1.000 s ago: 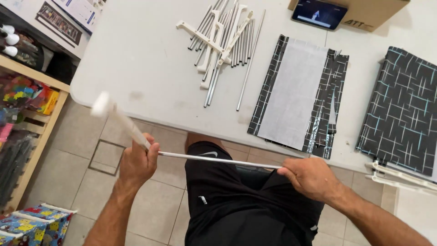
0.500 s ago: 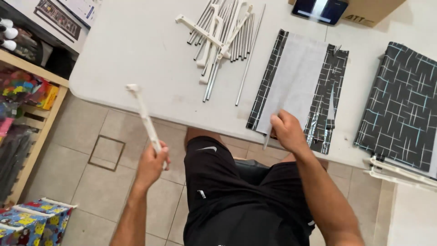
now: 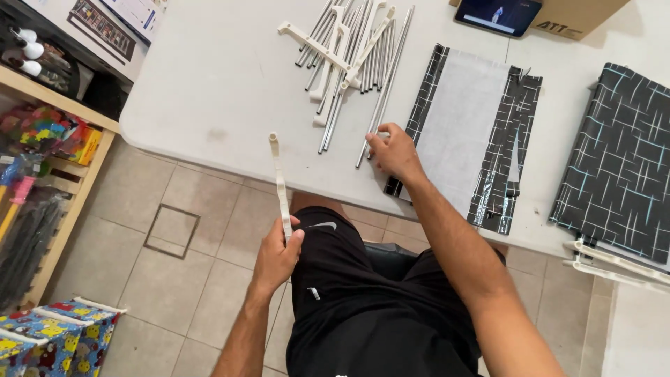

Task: Assembling a multi-tier storage shelf by sliding metal support rods into fabric shelf liners and attaching them to plastic side frames.

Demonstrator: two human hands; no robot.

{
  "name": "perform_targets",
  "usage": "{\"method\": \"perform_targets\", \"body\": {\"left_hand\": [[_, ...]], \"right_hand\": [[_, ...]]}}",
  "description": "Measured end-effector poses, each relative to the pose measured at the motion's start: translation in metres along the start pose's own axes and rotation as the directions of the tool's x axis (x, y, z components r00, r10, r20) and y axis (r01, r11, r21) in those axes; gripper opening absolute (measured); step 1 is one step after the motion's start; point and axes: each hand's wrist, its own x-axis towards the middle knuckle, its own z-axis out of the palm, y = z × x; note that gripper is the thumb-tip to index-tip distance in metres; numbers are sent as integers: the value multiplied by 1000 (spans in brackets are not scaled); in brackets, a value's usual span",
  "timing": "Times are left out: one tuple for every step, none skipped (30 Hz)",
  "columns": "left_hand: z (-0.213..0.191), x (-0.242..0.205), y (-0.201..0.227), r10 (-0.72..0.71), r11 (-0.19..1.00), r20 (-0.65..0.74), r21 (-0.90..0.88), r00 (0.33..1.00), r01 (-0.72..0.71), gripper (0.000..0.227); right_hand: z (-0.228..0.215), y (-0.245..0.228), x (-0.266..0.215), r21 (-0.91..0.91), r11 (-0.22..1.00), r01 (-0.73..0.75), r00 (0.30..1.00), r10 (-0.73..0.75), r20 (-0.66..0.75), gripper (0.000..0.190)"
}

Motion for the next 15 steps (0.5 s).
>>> {"method": "perform_targets", "body": {"left_hand": [[0,5,5,15,999,-34,32,999,-14,36],[1,18,20,21,999,-33,34,999,-20,36],[2,26,33,53,997,-57,57,997,-49,45],[4,34,46,85,994,-81,80,993,-78,54],[6,49,55,83,994,-80,79,993,-77,54],[9,65,64,136,987,-110,100,984,-126,52],[12,82,75,195,976,-136,124,971,-179,52],[19,100,72,198,975,-130,124,971,-183,52],[26,121,72,256,960,-161,156,953,-232,53],[34,143,73,314,942,-190,189,930,-279,54],[40,156,75,325,937,-177,191,929,-291,54],[46,170,78,365,915,-211,259,907,-308,52],[52,182,79,399,893,-248,325,883,-312,51],[59,186,87,402,890,-240,327,883,-317,51],[65,191,95,491,836,-295,425,820,-348,53]], "right_hand": [[-3,-6,-9,12,1000,19,1000,-19,9,52],[-9,-7,-16,14,1000,21,1000,-22,3,52],[-14,-6,-26,-21,997,73,997,-72,18,53],[-19,-5,-35,-55,991,125,992,-123,34,54],[-25,4,-34,-57,991,122,992,-120,35,54],[-32,13,-33,-79,987,138,990,-136,29,52],[-40,22,-31,-99,983,154,988,-153,17,50],[-48,23,-35,-99,984,151,989,-150,12,50],[-57,23,-38,-117,982,151,988,-155,-27,48],[-68,24,-41,-135,979,150,985,-160,-66,46],[-79,40,-30,-131,981,144,984,-156,-83,46],[-90,56,-18,-199,970,142,975,-172,-139,43],[-100,73,-6,-266,954,136,965,-189,-183,39],[-113,84,1,-262,956,131,964,-184,-189,39],[-126,95,10,-298,943,149,942,-227,-249,35]]}}
